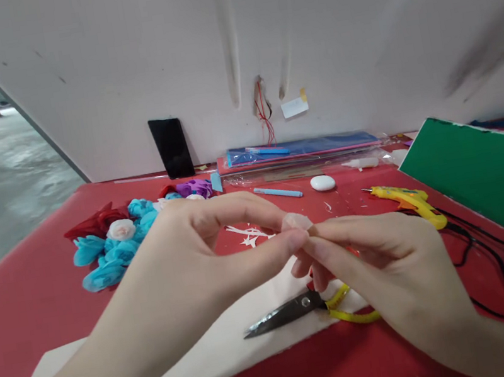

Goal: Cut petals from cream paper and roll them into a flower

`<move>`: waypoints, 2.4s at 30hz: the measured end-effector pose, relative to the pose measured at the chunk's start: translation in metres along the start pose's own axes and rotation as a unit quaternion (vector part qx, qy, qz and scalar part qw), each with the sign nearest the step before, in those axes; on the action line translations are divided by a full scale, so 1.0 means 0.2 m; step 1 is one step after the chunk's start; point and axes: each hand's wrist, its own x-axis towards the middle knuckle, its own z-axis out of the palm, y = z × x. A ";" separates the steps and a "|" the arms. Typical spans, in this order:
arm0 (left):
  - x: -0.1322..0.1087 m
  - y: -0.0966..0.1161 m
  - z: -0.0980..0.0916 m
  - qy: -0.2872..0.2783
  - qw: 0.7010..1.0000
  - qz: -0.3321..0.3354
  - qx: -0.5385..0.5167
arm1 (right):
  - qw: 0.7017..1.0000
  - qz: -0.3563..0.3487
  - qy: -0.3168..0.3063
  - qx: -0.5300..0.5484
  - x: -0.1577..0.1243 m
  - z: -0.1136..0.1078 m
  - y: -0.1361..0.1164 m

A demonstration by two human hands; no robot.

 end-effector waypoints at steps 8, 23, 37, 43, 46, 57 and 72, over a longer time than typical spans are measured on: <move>0.01 0.00 0.00 0.025 0.998 0.008 0.056 | 1.000 -0.004 -0.004 -0.012 0.00 -0.01 0.00; 0.00 0.01 0.00 0.014 0.998 -0.035 0.056 | 0.993 0.080 0.009 0.081 -0.01 0.01 0.01; 0.03 -0.11 0.00 -0.081 0.965 -0.002 -0.250 | 0.917 0.201 -0.076 0.335 0.01 -0.05 0.02; 0.05 -0.11 0.03 -0.086 0.961 -0.007 -0.263 | 0.895 0.208 -0.106 0.380 0.01 -0.03 0.03; 0.05 -0.11 0.05 -0.070 0.959 -0.007 -0.276 | 0.889 0.205 -0.109 0.394 0.01 -0.03 0.03; 0.01 -0.09 0.08 -0.033 0.957 0.010 -0.288 | 0.928 0.186 -0.084 0.311 0.00 -0.01 0.00; -0.01 -0.07 0.14 0.004 0.951 0.007 -0.308 | 0.996 0.036 0.036 0.076 -0.03 0.01 -0.01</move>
